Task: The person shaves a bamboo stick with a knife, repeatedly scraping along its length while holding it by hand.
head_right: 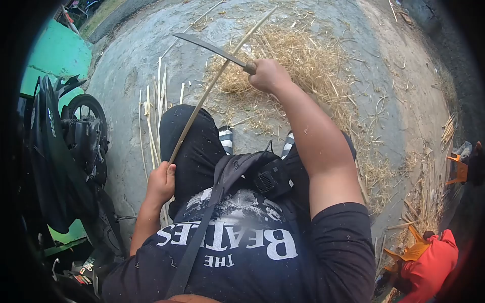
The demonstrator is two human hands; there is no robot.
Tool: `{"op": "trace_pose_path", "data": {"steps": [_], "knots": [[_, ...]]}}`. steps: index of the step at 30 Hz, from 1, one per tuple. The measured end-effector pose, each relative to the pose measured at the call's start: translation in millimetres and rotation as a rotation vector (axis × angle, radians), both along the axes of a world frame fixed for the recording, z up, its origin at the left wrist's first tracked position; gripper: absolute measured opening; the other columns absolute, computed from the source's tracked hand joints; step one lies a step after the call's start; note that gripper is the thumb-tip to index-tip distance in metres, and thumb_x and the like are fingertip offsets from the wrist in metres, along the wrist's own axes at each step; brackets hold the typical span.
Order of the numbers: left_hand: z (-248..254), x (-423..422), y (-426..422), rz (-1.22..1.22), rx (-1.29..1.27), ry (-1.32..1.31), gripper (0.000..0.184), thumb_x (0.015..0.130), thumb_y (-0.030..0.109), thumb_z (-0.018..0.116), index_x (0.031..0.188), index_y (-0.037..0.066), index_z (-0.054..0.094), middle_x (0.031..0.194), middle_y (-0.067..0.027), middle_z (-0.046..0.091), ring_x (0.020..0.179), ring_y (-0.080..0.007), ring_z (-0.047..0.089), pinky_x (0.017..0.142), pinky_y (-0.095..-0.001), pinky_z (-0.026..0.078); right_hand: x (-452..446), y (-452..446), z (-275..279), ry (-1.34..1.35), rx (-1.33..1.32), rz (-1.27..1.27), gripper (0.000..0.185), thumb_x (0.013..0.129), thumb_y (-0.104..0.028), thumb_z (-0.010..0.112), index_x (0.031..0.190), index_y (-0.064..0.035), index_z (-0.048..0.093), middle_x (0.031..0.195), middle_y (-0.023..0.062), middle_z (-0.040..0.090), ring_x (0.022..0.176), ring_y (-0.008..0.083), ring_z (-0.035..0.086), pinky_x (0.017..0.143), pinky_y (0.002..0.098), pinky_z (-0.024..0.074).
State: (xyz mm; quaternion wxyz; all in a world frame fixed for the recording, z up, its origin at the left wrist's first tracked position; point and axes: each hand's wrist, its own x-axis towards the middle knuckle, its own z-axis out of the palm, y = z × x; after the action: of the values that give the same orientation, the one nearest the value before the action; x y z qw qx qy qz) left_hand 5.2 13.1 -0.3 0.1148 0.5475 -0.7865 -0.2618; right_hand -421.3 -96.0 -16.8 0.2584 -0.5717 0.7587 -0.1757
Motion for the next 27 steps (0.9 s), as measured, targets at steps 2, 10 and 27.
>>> {"op": "trace_pose_path", "data": {"steps": [2, 10, 27], "knots": [[6.3, -0.3, -2.4, -0.009, -0.019, -0.026, 0.039, 0.108, 0.030, 0.056, 0.083, 0.000, 0.051, 0.066, -0.0270, 0.057, 0.063, -0.0514, 0.057, 0.055, -0.0533, 0.041, -8.9, 1.0, 4.1, 0.092, -0.024, 0.032, 0.024, 0.085, -0.023, 0.065, 0.105, -0.0131, 0.074, 0.106, 0.0172, 0.075, 0.102, 0.0357, 0.072, 0.090, 0.0486, 0.0574], [-1.2, 3.0, -2.0, -0.021, 0.026, -0.014, 0.040, 0.108, 0.030, 0.056, 0.083, 0.000, 0.051, 0.066, -0.0273, 0.057, 0.064, -0.0523, 0.057, 0.056, -0.0544, 0.041, 39.7, 35.9, 27.1, 0.296, -0.223, 0.458, 0.017, 0.082, -0.022, 0.070, 0.096, -0.0131, 0.073, 0.090, 0.0141, 0.074, 0.090, 0.0371, 0.073, 0.085, 0.0499, 0.0577], [-8.7, 7.0, 0.1, -0.036, -0.039, -0.003, 0.040, 0.108, 0.032, 0.056, 0.084, 0.001, 0.050, 0.065, -0.0264, 0.056, 0.064, -0.0517, 0.057, 0.055, -0.0537, 0.041, 8.6, 21.3, 19.0, 0.427, -0.319, 0.429, 0.013, 0.081, -0.023, 0.072, 0.092, -0.0171, 0.072, 0.086, 0.0089, 0.074, 0.087, 0.0327, 0.073, 0.079, 0.0464, 0.0569]]}}
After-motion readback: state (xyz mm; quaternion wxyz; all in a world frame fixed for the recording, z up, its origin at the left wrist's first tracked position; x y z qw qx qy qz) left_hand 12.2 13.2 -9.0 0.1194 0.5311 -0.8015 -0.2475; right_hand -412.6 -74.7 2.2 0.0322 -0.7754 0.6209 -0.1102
